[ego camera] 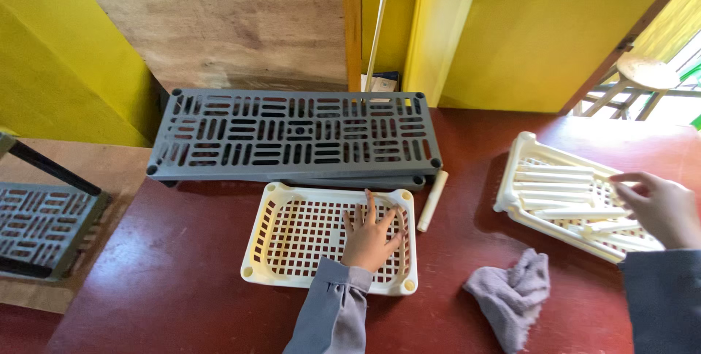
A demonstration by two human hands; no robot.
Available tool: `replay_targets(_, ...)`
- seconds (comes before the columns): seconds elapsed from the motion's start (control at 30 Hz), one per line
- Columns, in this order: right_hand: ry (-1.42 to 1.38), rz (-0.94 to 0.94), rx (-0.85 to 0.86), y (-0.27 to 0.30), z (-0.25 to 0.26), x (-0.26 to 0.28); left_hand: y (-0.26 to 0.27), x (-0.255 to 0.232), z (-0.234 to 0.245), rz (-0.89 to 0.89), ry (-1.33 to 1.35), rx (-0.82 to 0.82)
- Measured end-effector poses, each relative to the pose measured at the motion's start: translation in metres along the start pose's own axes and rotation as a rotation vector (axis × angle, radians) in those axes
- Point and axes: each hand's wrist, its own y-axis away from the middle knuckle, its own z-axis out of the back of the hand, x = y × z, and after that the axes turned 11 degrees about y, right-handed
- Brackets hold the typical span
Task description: The person wipes a white plastic stool seat with a cloth, then inserts four white plastic legs into the seat to assemble a small stool. The assembled stool is placed on a nearby table. The person then picks up another white plastic seat and begins wiping it.
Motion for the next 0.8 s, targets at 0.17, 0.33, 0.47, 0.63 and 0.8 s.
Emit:
replay_targets(0.17, 0.249, 0.051, -0.096, -0.02, -0.039, -0.072, -0.002, -0.043, -0.016, 0.095, -0.015, -0.048)
replay_targets(0.33, 0.173, -0.039, -0.036, -0.019, -0.057, -0.091, 0.022, -0.061, -0.004, 0.005, 0.24, -0.016)
replay_targets(0.47, 0.108, -0.002, -0.078, -0.022, -0.05, -0.096, 0.074, -0.059, -0.002, -0.046, -0.028, 0.202)
replay_targets(0.63, -0.784, 0.053, 0.114, -0.017, -0.029, -0.086, 0.116, -0.037, -0.03, -0.317, -0.199, -0.122)
replay_targets(0.8, -1.348, 0.143, 0.449, 0.014, -0.002, -0.038, 0.121, -0.023, -0.047, -0.532, -0.34, -0.435)
